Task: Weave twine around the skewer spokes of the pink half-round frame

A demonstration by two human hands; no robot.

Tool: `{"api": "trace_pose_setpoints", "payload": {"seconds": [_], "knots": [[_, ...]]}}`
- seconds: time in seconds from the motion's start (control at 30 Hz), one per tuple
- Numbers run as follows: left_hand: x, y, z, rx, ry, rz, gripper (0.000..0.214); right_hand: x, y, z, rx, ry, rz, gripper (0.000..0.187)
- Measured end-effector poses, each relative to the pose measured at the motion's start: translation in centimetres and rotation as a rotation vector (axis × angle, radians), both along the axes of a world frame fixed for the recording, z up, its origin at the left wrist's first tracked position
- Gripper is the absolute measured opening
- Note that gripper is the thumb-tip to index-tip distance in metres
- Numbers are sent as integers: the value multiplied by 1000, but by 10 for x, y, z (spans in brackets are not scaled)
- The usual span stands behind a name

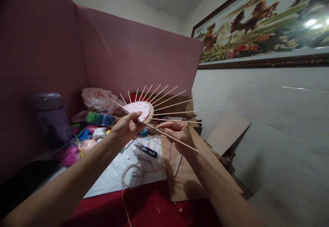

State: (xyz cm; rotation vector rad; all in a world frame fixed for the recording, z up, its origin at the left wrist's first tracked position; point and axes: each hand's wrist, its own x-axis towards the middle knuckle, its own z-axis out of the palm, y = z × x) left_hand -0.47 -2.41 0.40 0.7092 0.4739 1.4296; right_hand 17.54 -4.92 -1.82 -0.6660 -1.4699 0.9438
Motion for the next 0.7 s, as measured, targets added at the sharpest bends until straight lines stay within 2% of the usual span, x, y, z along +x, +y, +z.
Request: {"api": "trace_pose_setpoints", "payload": {"seconds": [0.17, 0.37, 0.7], "knots": [[-1, 0, 0, 1, 0, 0, 12, 1, -2, 1, 66, -85, -47, 7], [-2, 1, 1, 8, 2, 14, 14, -3, -9, 3, 96, -151, 0, 10], [-1, 1, -1, 1, 12, 4, 13, -9, -14, 2, 32, -80, -29, 14]]}}
